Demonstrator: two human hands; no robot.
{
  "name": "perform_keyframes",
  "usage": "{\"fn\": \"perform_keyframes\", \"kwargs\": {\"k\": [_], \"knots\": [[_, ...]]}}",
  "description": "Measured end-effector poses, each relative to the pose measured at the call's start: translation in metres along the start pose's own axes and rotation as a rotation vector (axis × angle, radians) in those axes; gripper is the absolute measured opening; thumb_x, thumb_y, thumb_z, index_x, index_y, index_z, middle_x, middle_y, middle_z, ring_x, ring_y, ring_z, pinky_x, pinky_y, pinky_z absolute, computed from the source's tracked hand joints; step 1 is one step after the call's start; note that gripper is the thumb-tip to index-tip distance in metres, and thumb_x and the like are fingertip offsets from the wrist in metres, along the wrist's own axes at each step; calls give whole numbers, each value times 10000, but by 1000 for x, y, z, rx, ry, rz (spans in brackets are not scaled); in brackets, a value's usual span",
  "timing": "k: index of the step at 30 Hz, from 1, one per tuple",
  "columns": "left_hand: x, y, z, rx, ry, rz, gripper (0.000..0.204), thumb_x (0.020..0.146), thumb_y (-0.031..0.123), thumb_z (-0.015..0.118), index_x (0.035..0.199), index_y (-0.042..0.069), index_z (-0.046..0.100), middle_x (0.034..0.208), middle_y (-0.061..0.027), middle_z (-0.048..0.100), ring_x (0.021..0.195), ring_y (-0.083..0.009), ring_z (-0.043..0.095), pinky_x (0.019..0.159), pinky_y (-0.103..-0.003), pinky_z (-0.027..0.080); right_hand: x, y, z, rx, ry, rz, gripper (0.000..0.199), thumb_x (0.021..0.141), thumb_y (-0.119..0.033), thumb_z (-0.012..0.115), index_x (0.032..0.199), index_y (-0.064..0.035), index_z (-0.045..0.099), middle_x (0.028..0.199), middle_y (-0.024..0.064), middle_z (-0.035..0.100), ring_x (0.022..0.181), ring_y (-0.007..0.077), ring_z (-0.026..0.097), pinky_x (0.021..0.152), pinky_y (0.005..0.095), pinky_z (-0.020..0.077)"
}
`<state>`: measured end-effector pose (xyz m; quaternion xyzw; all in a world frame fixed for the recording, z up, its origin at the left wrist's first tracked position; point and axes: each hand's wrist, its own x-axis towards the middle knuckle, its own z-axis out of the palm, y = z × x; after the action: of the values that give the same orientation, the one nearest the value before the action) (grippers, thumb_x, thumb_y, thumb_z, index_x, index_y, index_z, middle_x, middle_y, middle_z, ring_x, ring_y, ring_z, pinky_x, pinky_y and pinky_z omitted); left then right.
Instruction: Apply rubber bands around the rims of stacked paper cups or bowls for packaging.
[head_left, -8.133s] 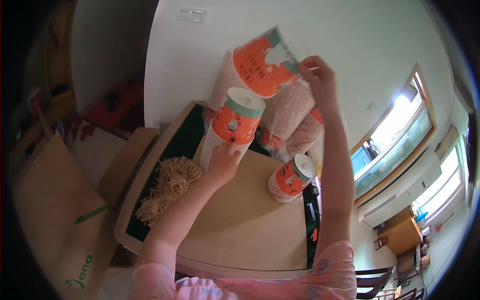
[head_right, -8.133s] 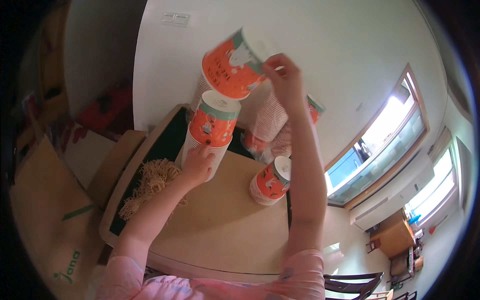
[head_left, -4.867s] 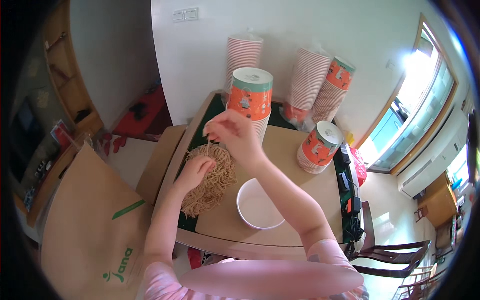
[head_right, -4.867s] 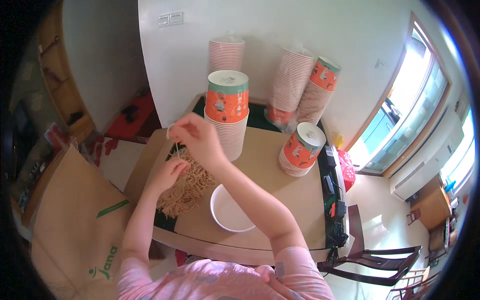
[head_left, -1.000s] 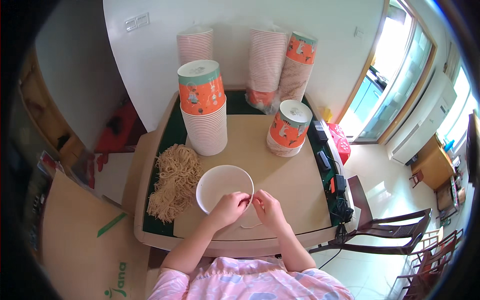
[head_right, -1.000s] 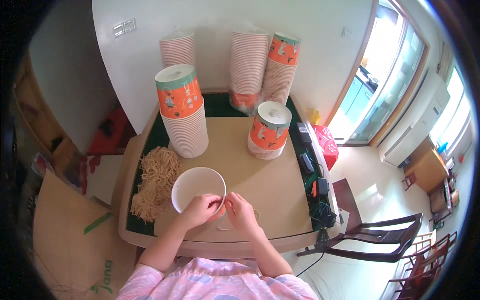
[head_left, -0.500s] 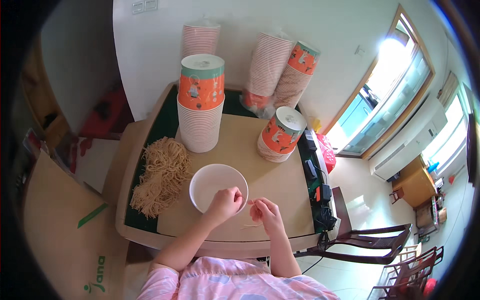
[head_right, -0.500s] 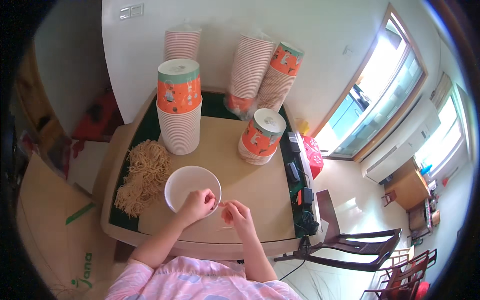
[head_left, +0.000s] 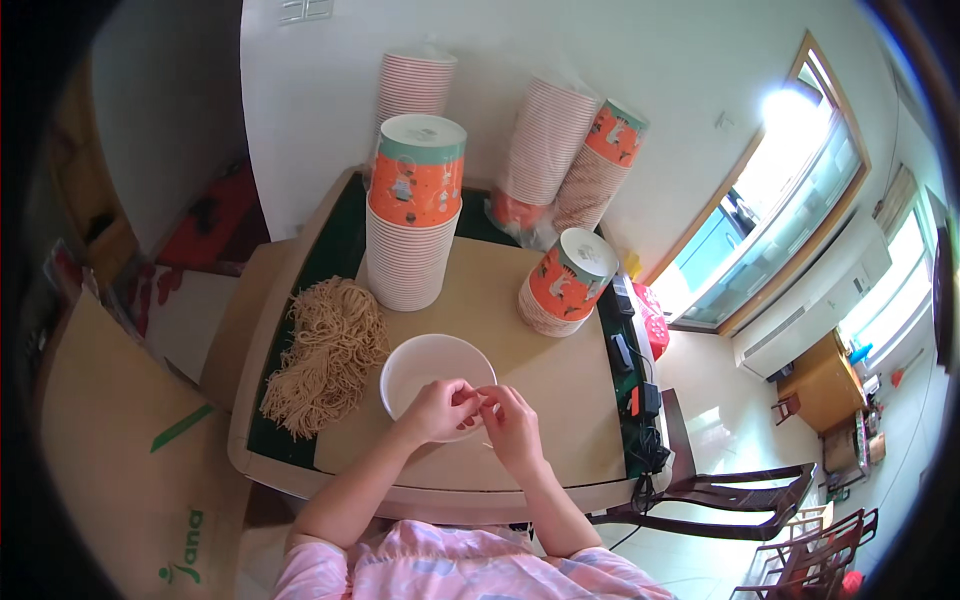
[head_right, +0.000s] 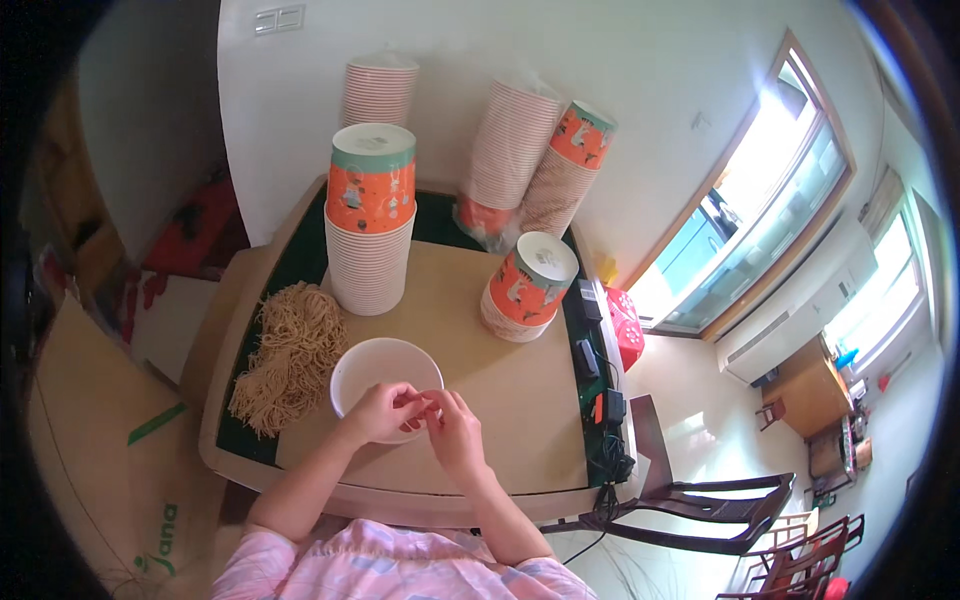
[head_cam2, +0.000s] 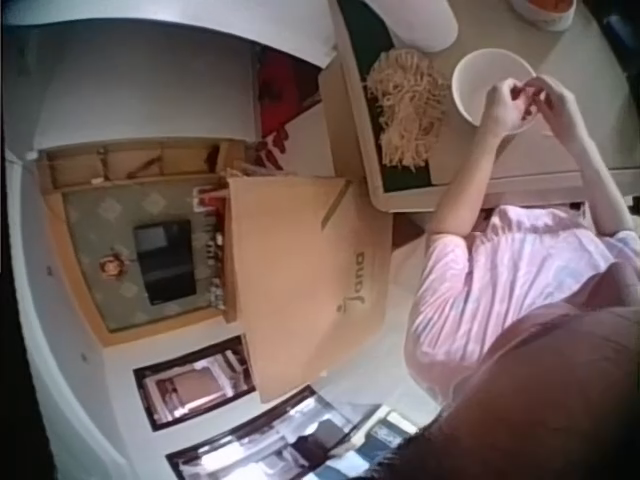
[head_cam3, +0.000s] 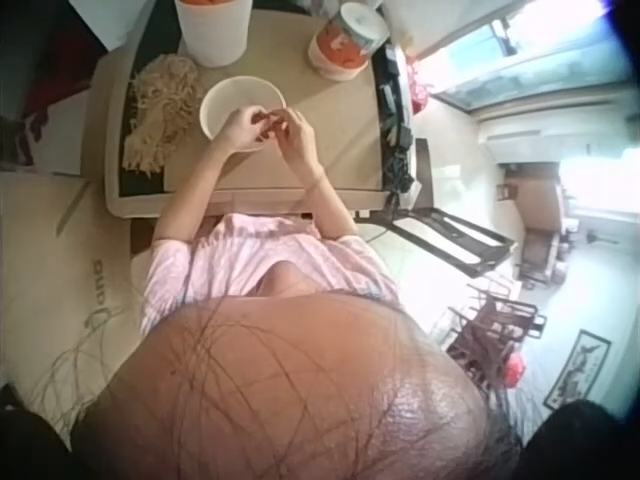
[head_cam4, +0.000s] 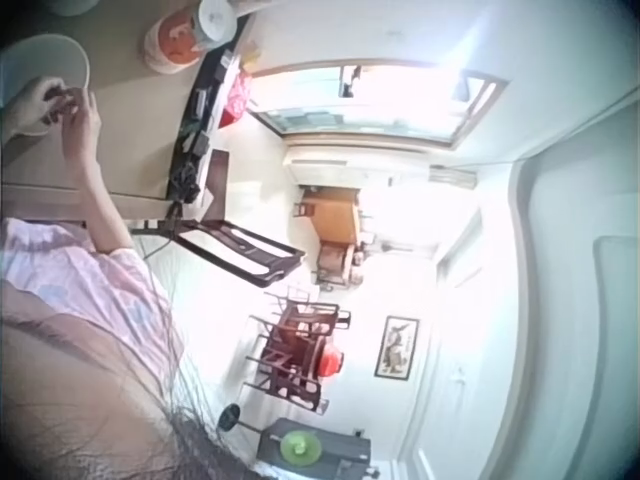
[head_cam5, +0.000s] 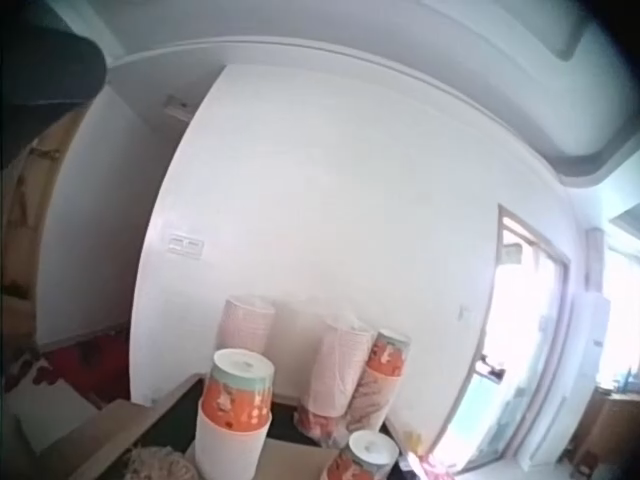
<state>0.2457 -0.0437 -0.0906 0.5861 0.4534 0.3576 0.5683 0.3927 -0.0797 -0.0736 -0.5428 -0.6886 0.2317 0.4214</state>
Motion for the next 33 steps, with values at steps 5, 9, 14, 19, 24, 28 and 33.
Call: {"fn": "perform_keyframes", "kwargs": {"k": [5,9,14,19,24,28,33], "knots": [[4,8,-5,81,-43,13,163,883,128,636,926,-24,596,820,-92,668,737,-135,658,632,-262,551,0,3,0,-29,-35,24,228,825,-19,613,1044,-76,590,896,128,631,654,234,620,601,322,508],[14,-2,-13,-58,-115,-60,109,887,94,581,936,-4,581,892,-100,659,782,-151,650,698,-291,547,0,6,-1,13,-24,61,261,807,-7,642,1055,-60,579,849,116,635,638,181,607,589,292,500],[17,1,-12,-592,-164,-315,90,863,52,511,931,20,560,899,-93,630,853,-192,636,797,-343,528,-4,22,2,226,8,122,243,832,0,640,1067,-51,602,814,50,632,641,88,573,576,236,479],[17,-5,-12,-931,-171,-276,99,841,28,498,923,46,552,740,-26,535,636,-133,538,630,-292,492,-5,34,3,446,26,223,180,858,0,625,1036,-25,632,800,-4,611,665,46,549,574,205,462],[13,0,-3,-390,-169,-130,152,832,43,566,981,45,597,642,42,456,507,-56,416,458,-202,327,-5,39,2,550,117,172,73,863,4,623,934,6,641,846,24,634,720,78,576,653,208,473],[22,-21,8,-126,-117,104,111,803,83,682,910,57,693,647,64,544,574,-26,457,537,-197,391,-3,39,-2,604,76,168,41,859,17,620,899,16,631,864,48,651,762,97,590,714,216,474],[23,-21,11,-118,-57,168,92,806,117,709,858,41,709,722,16,649,647,-41,545,612,-208,455,6,47,-18,943,215,260,48,825,-6,659,851,-16,620,814,32,625,750,98,555,735,240,451]]}}
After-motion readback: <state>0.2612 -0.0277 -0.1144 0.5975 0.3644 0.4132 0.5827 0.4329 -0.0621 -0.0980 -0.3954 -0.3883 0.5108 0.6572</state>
